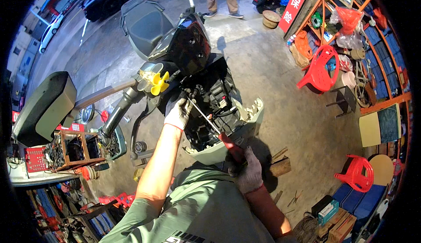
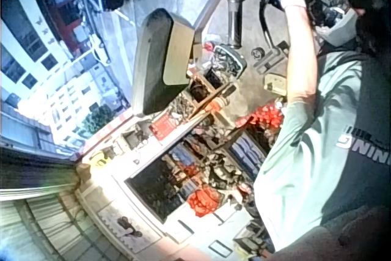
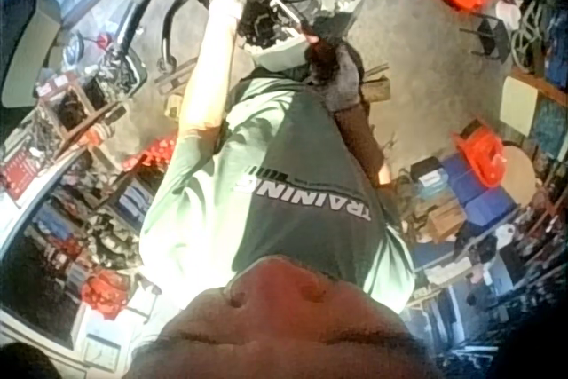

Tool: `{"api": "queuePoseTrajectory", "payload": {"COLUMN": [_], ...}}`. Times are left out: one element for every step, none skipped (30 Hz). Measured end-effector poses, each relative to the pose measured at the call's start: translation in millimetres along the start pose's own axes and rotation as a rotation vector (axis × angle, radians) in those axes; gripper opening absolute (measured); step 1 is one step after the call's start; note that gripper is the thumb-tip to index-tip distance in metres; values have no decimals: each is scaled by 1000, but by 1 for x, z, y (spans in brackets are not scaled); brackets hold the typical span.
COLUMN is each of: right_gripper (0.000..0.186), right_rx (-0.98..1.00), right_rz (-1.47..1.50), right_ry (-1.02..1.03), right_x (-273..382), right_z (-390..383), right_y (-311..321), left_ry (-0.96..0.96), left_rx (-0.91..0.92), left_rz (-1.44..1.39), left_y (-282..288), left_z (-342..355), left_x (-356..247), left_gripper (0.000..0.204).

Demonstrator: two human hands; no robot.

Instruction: The person uses a screwdriver to remove screws from the front cowl and headlight assembly of a motorcycle, places the screws into a yellow tray, and uses a T-handle wrench to work on the front wheel and fork area.

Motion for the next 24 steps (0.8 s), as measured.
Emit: {"api": "queuePoseTrajectory", "payload": {"right_gripper": [35,35,36,36,37,37,37,37,38,38,39,39,38,37,34,32,32,31,31,32,32,33,33,37], "right_rx": [-30,-68,-169,-162,-154,-44,66,106,38,-24,-88,-76,-65,1,88,143,82,19,-45,-74,-120,-78,-36,195], "right_rz": [-66,-134,-423,-469,-515,-318,-118,140,-35,-210,-384,-419,-451,-347,-144,52,-93,-237,-382,-481,-585,-514,-442,46], "right_ry": [90,176,433,455,476,265,54,-127,-29,68,165,244,323,233,91,-62,0,64,128,290,448,310,172,6], "right_x": [5,10,29,29,28,11,-8,-24,-11,4,16,16,16,8,0,-8,0,7,13,23,32,26,18,4], "right_z": [2,1,-7,-7,-6,3,7,6,5,0,-4,-3,-3,2,2,-1,0,1,1,-1,-6,-1,2,2], "right_y": [4,7,-1,-2,-4,7,10,8,10,5,0,2,3,10,5,1,3,3,2,0,-2,0,4,-8], "left_ry": [6,11,13,27,20,17,15,-21,-5,4,13,13,4,-4,-14,1,4,10,15,7,1,-5,-11,2], "left_rx": [-3,-6,-13,-11,-6,-1,4,-28,-43,-59,-75,-88,-88,-87,-89,-76,-82,-87,-92,-87,-79,-72,-65,-53], "left_rz": [23,45,70,63,55,43,33,91,110,130,150,124,139,154,170,105,119,132,146,111,125,139,153,118], "left_y": [0,-1,0,3,5,7,1,-1,-10,-15,-17,-16,-17,-18,-18,-13,-9,-12,-13,-11,-12,-14,-14,-14], "left_z": [0,0,0,2,4,6,3,-1,-6,-11,-13,-12,-12,-13,-14,-8,-7,-8,-9,-4,-4,-5,-5,-3], "left_x": [2,4,5,6,3,2,0,-2,-1,-3,-4,-4,-5,-5,-9,-7,-7,-7,-7,-5,-6,-7,-9,-9], "left_gripper": [43,43,43,43,42,42,41,37,37,36,36,36,35,34,33,30,30,29,29,28,28,28,27,25]}}
Point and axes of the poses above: each hand's wrist, its own z-axis towards the middle knuckle, its own y-axis out of the back of the hand, x = y × z, the point moved 10 cm from there along z, towards the middle knuckle, and after that the axes turned 8 degrees about -z, right-handed, at the moved point
